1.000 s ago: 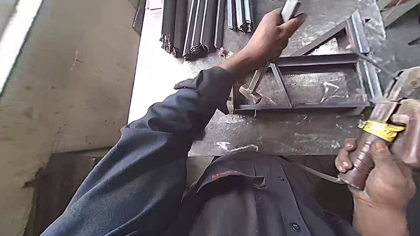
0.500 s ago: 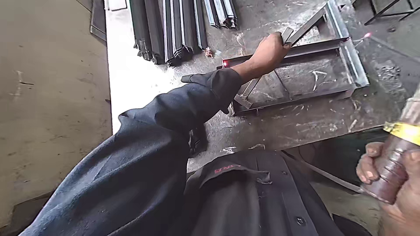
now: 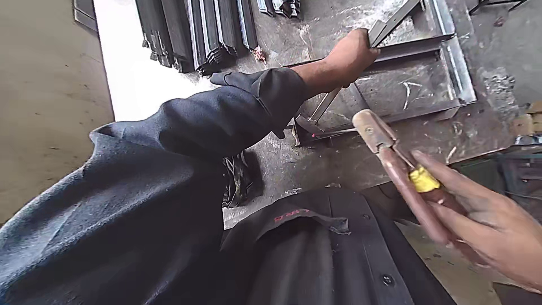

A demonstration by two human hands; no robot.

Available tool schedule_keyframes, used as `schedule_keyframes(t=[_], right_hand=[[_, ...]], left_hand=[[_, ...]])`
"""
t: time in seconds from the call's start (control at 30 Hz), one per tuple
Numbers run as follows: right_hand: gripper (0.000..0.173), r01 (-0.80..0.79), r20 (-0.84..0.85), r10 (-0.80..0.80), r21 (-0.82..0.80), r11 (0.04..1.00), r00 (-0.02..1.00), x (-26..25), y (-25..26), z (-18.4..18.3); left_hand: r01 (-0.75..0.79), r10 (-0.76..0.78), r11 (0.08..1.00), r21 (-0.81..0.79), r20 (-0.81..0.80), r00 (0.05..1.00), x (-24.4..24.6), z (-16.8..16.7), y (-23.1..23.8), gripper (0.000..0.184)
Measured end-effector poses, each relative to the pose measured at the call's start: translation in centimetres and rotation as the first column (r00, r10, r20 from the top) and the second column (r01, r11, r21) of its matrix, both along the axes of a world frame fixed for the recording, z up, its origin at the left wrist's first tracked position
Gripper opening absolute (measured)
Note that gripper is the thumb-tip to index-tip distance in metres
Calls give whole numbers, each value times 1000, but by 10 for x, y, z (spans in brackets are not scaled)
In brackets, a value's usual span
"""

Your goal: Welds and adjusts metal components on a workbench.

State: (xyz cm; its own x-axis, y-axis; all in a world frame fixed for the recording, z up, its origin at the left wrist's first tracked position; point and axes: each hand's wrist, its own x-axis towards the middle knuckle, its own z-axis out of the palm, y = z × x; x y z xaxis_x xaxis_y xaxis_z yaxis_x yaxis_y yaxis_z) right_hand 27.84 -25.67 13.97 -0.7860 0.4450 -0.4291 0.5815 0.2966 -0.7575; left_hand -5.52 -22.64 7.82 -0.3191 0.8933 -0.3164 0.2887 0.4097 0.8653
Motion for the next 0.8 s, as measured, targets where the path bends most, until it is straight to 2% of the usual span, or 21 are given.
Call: schedule_keyframes(t=[0.13, 0.33, 0.5, 0.6, 0.8], right_hand=[[63, -45, 66, 43, 25, 999, 997, -19, 3, -4], [63, -33, 114, 37, -42, 999, 993, -35, 10, -6], [63, -124, 171, 137, -83, 989, 976, -47, 13, -11], [62, -153, 175, 158, -41, 987, 972, -47, 12, -9], [60, -231, 147, 217, 84, 969, 965, -47, 10, -8]], left_hand=[[21, -21, 1000, 2, -24, 999, 0, 4, -3, 20], [35, -35, 999, 10, -24, 999, -1, 5, -4, 21], [49, -48, 999, 24, -31, 998, -3, 2, -2, 20], [14, -14, 1000, 15, 0, 1000, -1, 3, -4, 19], [70, -68, 996, 51, -46, 997, -5, -1, -2, 25]])
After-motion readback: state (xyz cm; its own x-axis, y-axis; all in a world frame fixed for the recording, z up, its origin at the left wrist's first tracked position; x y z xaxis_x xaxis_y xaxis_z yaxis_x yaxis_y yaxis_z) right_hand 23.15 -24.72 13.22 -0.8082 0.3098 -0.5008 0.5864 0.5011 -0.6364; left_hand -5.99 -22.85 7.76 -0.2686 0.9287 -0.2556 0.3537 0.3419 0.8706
